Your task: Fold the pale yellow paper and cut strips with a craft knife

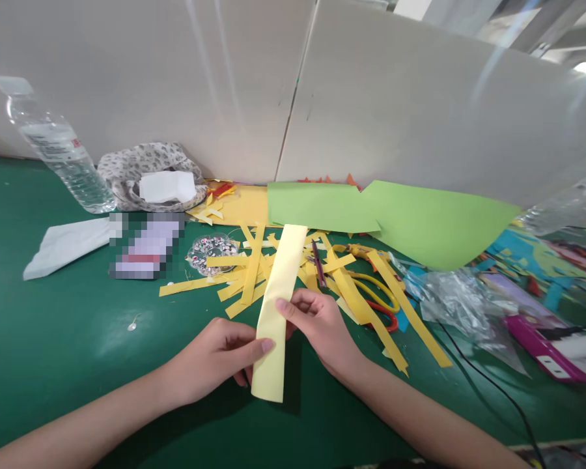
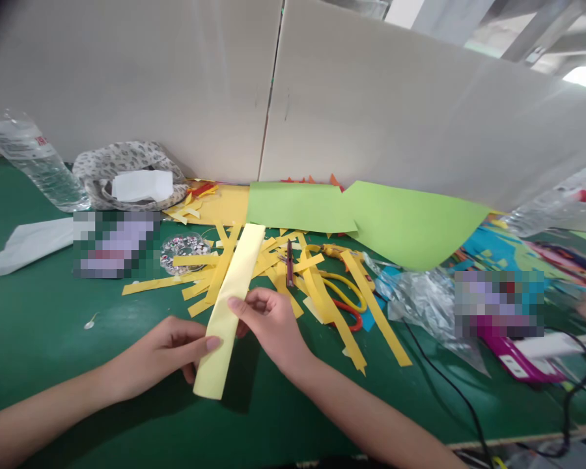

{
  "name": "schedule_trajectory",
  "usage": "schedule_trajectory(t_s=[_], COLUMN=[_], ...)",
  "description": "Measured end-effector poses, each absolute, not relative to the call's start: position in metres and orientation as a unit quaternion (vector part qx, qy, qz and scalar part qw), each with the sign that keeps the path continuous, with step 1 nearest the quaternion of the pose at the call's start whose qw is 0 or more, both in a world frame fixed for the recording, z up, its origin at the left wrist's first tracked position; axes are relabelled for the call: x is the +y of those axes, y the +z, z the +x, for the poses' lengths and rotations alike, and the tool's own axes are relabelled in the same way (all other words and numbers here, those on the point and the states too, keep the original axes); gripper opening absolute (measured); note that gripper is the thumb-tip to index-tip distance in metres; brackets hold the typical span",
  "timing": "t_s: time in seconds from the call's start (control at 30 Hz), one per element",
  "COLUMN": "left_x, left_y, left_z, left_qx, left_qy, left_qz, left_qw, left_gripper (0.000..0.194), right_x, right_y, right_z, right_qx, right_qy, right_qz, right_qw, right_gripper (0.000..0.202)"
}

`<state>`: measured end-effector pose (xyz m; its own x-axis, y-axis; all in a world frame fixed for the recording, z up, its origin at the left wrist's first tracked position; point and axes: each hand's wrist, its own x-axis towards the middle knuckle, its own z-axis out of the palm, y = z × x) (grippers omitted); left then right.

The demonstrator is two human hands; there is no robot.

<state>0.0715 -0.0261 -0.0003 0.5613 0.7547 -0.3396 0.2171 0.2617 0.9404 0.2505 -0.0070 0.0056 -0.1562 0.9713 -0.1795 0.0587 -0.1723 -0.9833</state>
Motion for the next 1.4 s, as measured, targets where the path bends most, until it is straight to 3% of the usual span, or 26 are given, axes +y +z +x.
schedule_trajectory(t_s=[0.27,0.53,0.8,1.03,1.27,1.4], left_x=[-0.025,-0.021,-0.023,-0.022,-0.021,-0.016], left_y=[0.005,0.005,0.004,0.002,-0.004,-0.006], left_z=[0.068,0.066,0.065,0.067,0.06,0.056], left_qx=[0.406,0.416,0.444,0.474,0.485,0.476], left_qy=[0.188,0.212,0.211,0.253,0.282,0.341], left_qz=[0.562,0.545,0.535,0.542,0.564,0.584], left_qw=[0.695,0.696,0.687,0.646,0.606,0.562], left_gripper=[0.038,0.039,0.035,0.031,0.042,0.025], right_x=[-0.007,-0.009,-0.008,-0.008,-0.008,-0.004], right_y=[0.007,0.009,0.01,0.007,0.006,0.003], right_z=[0.25,0.25,0.254,0.25,0.259,0.269], right_qx=[-0.489,-0.516,-0.491,-0.51,-0.562,-0.719], right_qy=[0.57,0.607,0.569,0.627,0.513,0.227], right_qz=[-0.509,-0.472,-0.508,-0.454,-0.494,-0.473], right_qw=[0.42,0.378,0.42,0.376,0.421,0.456], right_gripper=[0.03,0.026,0.026,0.024,0.017,0.009])
